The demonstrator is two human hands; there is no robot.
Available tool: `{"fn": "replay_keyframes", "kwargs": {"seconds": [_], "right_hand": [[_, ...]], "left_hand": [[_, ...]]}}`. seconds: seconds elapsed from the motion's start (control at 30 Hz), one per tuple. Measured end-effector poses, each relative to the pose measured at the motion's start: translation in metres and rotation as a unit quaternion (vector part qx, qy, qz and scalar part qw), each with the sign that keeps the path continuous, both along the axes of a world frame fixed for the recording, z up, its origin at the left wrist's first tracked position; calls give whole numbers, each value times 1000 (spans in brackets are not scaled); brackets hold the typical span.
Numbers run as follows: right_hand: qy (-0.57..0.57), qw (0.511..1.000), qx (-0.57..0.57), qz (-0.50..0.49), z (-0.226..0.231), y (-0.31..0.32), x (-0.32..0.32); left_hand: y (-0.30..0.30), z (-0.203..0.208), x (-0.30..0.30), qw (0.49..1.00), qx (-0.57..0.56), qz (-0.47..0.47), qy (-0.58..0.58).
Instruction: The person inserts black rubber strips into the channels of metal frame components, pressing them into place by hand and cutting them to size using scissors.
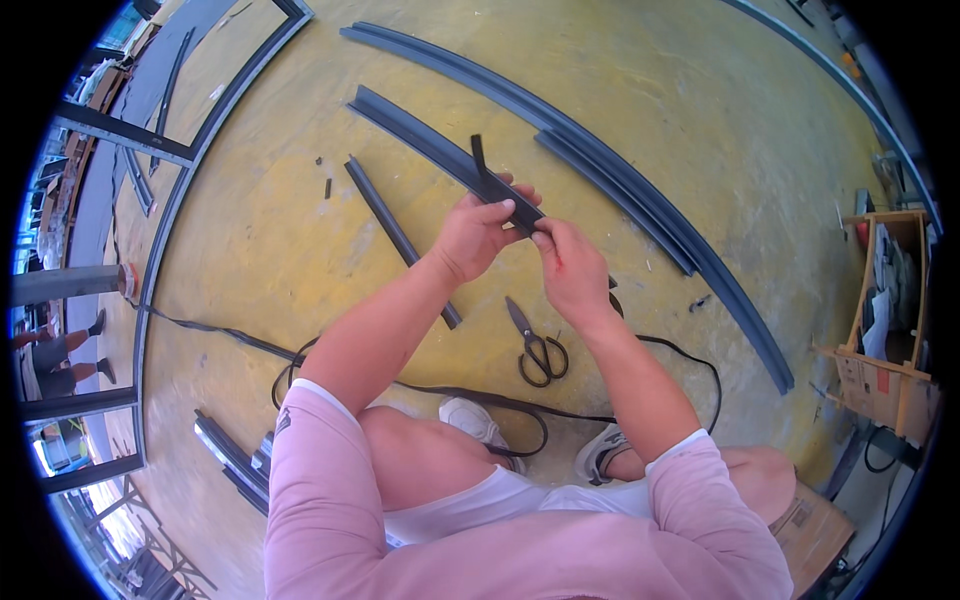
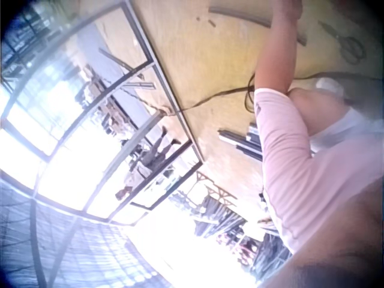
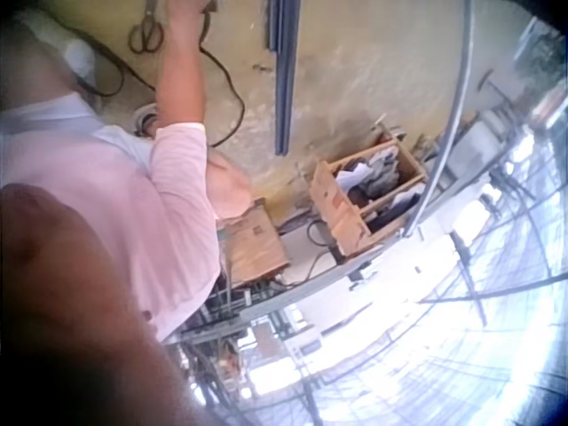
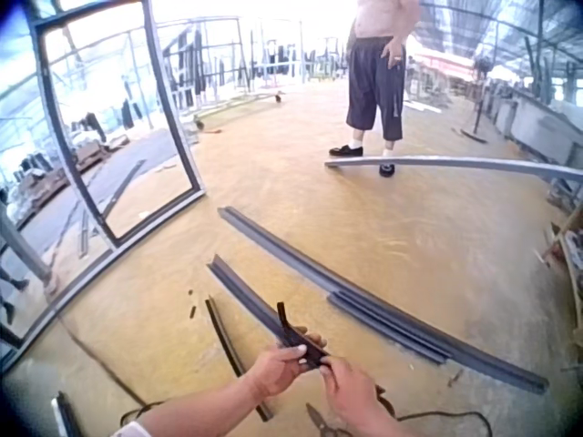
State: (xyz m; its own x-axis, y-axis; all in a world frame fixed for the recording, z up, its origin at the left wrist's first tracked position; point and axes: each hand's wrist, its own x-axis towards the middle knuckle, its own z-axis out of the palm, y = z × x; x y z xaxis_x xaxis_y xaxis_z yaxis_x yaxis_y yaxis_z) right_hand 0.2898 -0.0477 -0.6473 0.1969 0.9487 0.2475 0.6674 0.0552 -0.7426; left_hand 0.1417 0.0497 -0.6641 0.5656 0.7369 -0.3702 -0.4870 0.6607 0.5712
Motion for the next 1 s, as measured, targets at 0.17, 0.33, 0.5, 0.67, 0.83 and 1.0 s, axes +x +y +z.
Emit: {"fn": "replay_keyframes", "kwargs": {"seconds": [0.17, 0.33, 0.5, 0.67, 0.83, 1.0], "right_hand": [[-28, 999, -27, 2, -5, 5, 1], [-18, 1000, -7, -19, -9, 7, -5], [-90, 991, -93, 36, -11, 8, -6], [-96, 992, -82, 10, -9, 7, -8], [-135, 979, -150, 23, -1, 7, -7], [-137, 990, -15, -16, 28, -9, -5]], "left_hand": [[-3, -5, 5, 999, 18, -5, 34], [-1, -9, 6, 1000, -13, -15, 9], [-4, -10, 5, 993, 41, -43, 100], [-3, 1, 10, 986, 72, -39, 148], [-4, 0, 9, 974, 105, -46, 196], [4, 9, 4, 964, 132, -35, 228]]}}
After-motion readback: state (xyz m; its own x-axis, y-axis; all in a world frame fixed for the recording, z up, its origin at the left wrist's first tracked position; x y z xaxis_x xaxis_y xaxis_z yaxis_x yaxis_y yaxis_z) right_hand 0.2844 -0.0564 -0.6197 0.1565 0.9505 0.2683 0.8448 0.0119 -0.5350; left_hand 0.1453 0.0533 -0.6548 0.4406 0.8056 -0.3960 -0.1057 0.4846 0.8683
